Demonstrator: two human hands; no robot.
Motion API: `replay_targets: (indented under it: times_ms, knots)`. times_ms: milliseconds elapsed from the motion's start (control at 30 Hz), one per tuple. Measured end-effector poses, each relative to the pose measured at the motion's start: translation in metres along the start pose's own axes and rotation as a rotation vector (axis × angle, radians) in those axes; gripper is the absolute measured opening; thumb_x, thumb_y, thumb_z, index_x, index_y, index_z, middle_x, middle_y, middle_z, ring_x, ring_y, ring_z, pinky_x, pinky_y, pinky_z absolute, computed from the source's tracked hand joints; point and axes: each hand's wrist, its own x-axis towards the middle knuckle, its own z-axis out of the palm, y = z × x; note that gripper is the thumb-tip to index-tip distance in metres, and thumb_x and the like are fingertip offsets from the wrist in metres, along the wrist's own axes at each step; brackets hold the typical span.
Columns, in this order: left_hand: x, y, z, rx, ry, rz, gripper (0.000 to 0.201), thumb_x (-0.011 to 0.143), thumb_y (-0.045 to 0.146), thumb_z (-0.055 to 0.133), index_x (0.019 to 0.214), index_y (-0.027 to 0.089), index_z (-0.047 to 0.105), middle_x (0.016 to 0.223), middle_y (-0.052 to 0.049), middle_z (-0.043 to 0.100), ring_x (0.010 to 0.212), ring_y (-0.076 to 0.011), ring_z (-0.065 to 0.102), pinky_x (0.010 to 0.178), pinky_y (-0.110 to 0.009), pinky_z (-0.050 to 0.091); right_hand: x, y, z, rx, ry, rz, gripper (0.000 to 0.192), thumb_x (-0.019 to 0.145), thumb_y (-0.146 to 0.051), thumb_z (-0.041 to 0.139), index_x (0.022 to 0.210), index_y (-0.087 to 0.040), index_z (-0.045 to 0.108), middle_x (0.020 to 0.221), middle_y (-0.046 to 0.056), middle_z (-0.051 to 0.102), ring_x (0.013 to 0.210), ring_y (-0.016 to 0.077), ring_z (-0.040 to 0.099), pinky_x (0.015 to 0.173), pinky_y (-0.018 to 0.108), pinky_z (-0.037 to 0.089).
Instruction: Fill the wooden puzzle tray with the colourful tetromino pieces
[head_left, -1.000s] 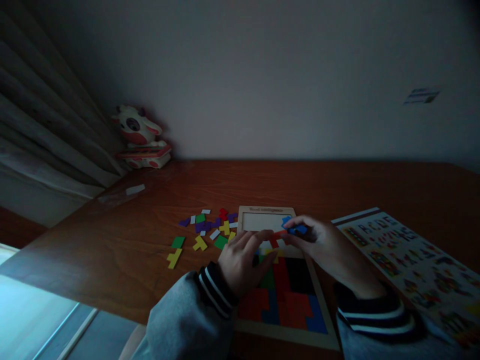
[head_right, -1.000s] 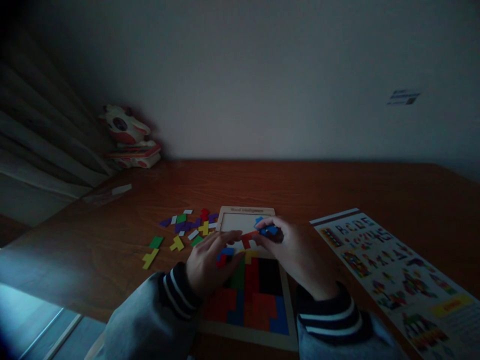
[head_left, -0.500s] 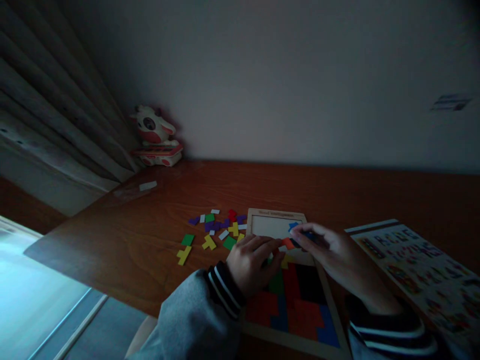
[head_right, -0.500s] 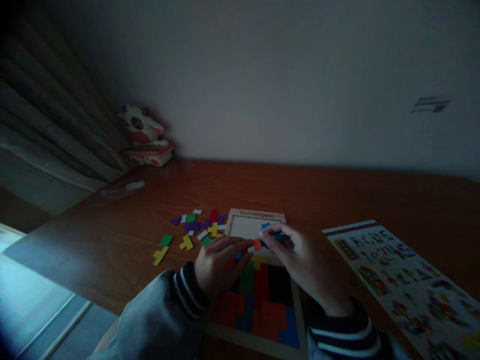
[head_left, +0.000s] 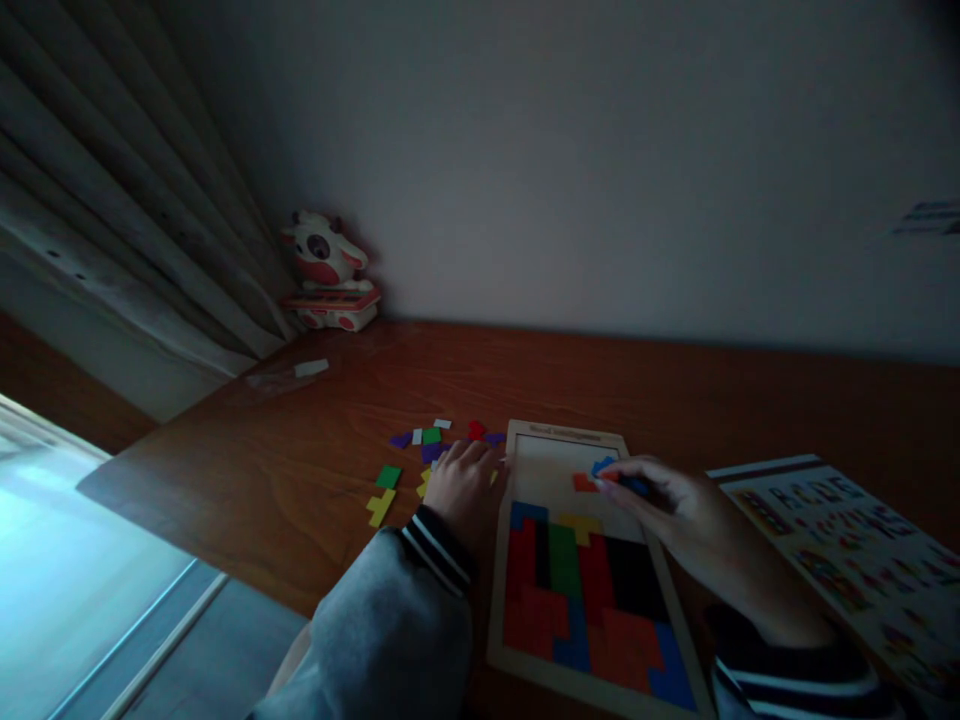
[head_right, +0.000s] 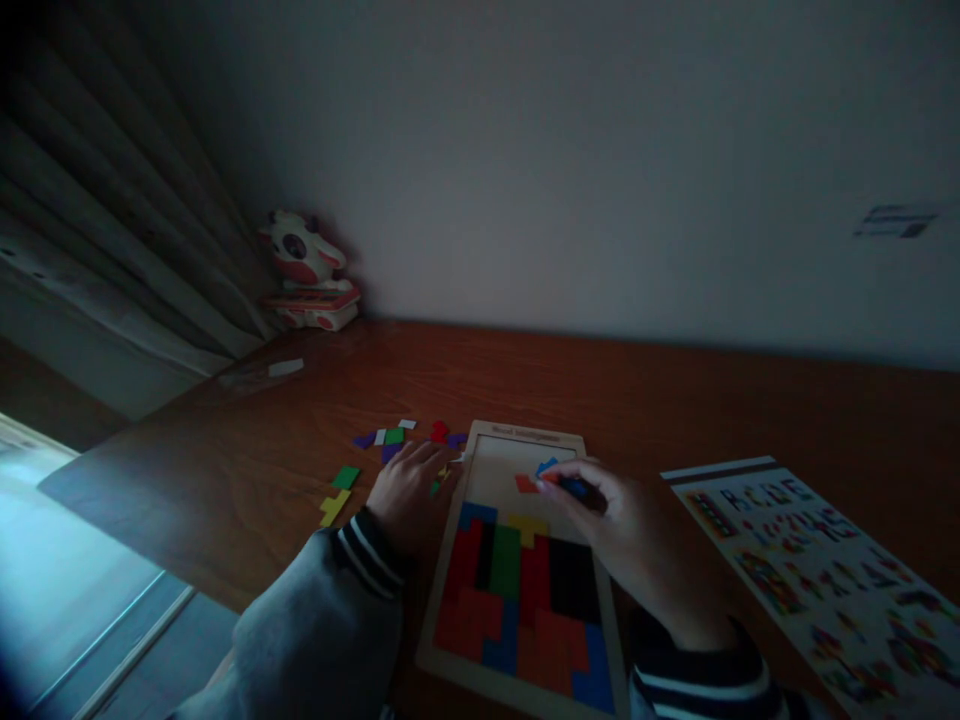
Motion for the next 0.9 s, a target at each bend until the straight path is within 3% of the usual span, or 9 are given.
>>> replay_targets:
  times_ms: [67,167,333,567,767,900]
  knots:
    - [0.000,-0.012,0.001,0.081,-0.079,-0.058,0.013,0.092,0.023,0.060,0.097,0.019,0.071,0.098,-0.008,0.074,0.093,-0.0238,0.068,0.088,-0.040,0.054,0.001,0.008,-0.003,-0.005,-0.003,0.034,0.036,0.087,-0.057,0.058,0.098,-0.027,0.074,0.096,0.003,0.078,0.087,0.0231,0.072,0.077,0.032,0.056]
    - [-0.001,-0.021,0.002,0.126,-0.106,-0.110,0.013,0.089,0.024,0.063,0.099,0.020,0.070,0.099,-0.008,0.075,0.093,-0.0249,0.068,0.086,-0.041,0.055,0.002,0.013,-0.006,0.030,-0.008,0.083,0.038,0.086,-0.058,0.057,0.098,-0.026,0.074,0.098,0.005,0.077,0.090,0.0257,0.072,0.079,0.035,0.055]
    - [0.000,-0.028,0.000,0.118,-0.093,-0.088,0.017,0.089,0.022,0.062,0.103,0.021,0.072,0.099,-0.007,0.075,0.090,-0.0226,0.070,0.081,-0.034,0.057,0.002,0.019,-0.011,0.019,0.067,0.099,0.035,0.083,-0.055,0.059,0.093,-0.025,0.074,0.093,0.006,0.078,0.086,0.0270,0.072,0.076,0.036,0.055]
    - [0.005,-0.039,-0.003,0.012,-0.140,-0.080,0.025,0.085,0.018,0.060,0.107,0.023,0.071,0.099,-0.005,0.076,0.085,-0.0197,0.072,0.076,-0.029,0.058,-0.002,0.039,-0.023,-0.062,0.110,0.262,0.044,0.075,-0.062,0.059,0.091,-0.025,0.075,0.090,0.006,0.078,0.085,0.0297,0.071,0.073,0.039,0.052]
    - [0.003,-0.038,-0.001,-0.018,-0.095,-0.015,0.044,0.078,0.007,0.058,0.119,0.021,0.066,0.113,-0.007,0.071,0.095,-0.0222,0.070,0.084,-0.035,0.059,-0.004,0.041,-0.026,-0.053,0.137,0.252,0.042,0.075,-0.061,0.061,0.089,-0.024,0.076,0.092,0.007,0.078,0.087,0.0304,0.072,0.074,0.040,0.053]
    - [0.004,-0.041,-0.002,-0.061,-0.026,0.031,0.040,0.074,0.007,0.060,0.111,0.020,0.068,0.117,-0.009,0.066,0.100,-0.0230,0.068,0.084,-0.036,0.059,-0.006,0.039,-0.027,-0.042,0.146,0.243,0.040,0.077,-0.060,0.062,0.090,-0.024,0.075,0.093,0.006,0.078,0.087,0.0294,0.072,0.074,0.039,0.054]
